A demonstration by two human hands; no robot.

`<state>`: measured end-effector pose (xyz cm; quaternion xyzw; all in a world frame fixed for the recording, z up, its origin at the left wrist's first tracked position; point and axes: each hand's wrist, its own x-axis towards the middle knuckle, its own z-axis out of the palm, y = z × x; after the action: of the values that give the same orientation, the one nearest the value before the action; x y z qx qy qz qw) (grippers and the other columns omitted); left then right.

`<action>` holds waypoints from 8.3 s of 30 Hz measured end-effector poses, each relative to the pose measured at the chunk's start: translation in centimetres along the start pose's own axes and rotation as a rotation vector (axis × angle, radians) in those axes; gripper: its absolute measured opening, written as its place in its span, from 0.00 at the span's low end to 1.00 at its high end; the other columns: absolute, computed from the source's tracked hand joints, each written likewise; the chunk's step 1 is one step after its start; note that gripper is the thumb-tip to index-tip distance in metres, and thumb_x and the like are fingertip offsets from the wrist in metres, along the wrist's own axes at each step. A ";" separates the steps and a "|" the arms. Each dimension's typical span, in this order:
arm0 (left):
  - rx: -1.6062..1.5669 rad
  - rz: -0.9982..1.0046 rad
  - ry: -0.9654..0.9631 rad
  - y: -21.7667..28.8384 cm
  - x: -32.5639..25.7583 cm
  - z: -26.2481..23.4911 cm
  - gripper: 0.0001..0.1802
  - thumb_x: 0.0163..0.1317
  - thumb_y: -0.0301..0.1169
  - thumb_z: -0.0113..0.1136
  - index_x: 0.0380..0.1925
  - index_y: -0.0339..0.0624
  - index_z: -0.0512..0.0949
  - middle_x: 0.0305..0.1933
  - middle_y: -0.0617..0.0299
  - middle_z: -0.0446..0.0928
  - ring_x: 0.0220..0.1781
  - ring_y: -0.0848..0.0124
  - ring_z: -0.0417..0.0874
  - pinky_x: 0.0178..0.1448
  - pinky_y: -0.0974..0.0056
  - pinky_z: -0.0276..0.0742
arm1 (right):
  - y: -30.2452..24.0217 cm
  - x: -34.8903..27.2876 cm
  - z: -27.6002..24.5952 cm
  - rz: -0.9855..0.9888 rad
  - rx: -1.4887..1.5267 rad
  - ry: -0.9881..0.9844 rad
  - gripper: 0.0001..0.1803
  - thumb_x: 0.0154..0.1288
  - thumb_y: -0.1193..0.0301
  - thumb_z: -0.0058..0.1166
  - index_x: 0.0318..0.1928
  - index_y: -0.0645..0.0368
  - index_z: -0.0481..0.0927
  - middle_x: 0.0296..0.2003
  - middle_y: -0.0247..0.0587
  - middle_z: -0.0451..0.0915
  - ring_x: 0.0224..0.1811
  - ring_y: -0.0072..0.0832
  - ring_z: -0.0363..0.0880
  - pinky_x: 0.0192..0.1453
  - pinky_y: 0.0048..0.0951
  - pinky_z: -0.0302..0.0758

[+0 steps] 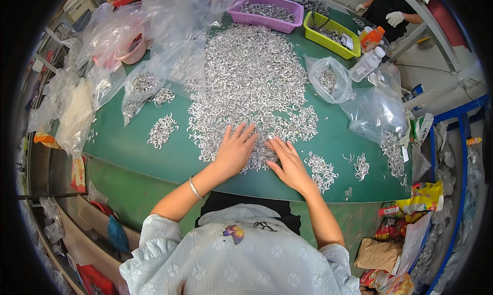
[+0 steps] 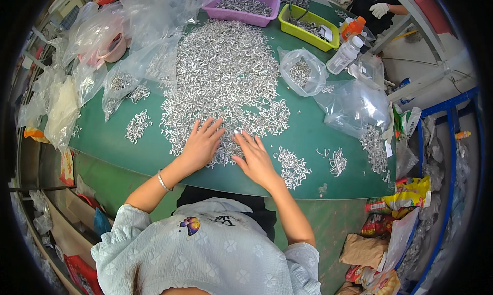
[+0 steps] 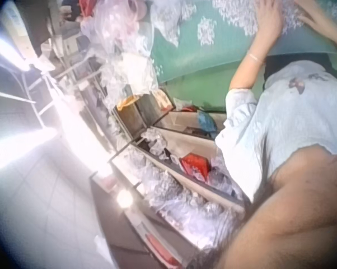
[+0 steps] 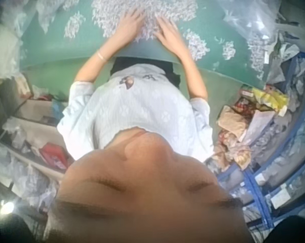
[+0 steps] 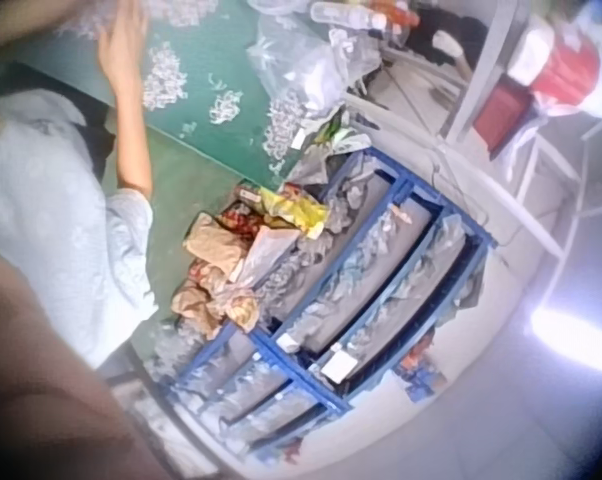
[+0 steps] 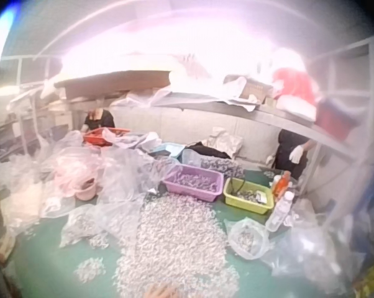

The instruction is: The person picks up small metal hooks from a pile on a green table, counts them into smaller groups, and places them into plastic bags.

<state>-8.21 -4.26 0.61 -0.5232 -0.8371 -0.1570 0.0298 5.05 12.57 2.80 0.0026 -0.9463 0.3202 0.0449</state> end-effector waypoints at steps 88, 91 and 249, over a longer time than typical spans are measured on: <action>-0.457 -0.177 -0.048 1.2 12.6 3.2 0.10 0.51 0.27 0.66 0.29 0.30 0.81 0.37 0.42 0.78 0.41 0.47 0.81 0.47 0.53 0.77 | 6.5 1.2 -2.8 0.222 -0.178 0.485 0.22 0.52 0.80 0.61 0.49 0.58 0.75 0.30 0.39 0.77 0.36 0.39 0.74 0.46 0.38 0.70; -0.554 -0.201 -0.106 0.7 12.7 3.2 0.08 0.51 0.27 0.64 0.28 0.31 0.81 0.34 0.43 0.80 0.37 0.48 0.83 0.43 0.53 0.79 | 5.5 1.2 -3.2 0.245 -0.218 0.397 0.22 0.50 0.79 0.64 0.49 0.60 0.76 0.30 0.40 0.77 0.39 0.39 0.74 0.48 0.37 0.69; -0.857 -0.437 0.745 -5.0 -0.4 -7.1 0.15 0.59 0.22 0.56 0.48 0.38 0.76 0.51 0.60 0.75 0.52 0.68 0.75 0.59 0.66 0.69 | -2.4 -2.2 2.2 0.171 -0.003 0.461 0.20 0.55 0.81 0.59 0.51 0.61 0.77 0.41 0.43 0.82 0.50 0.41 0.75 0.56 0.38 0.68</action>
<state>-13.29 -8.68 6.16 -0.2145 -0.7208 -0.6549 0.0745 7.17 9.26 2.28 -0.1508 -0.9082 0.3137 0.2325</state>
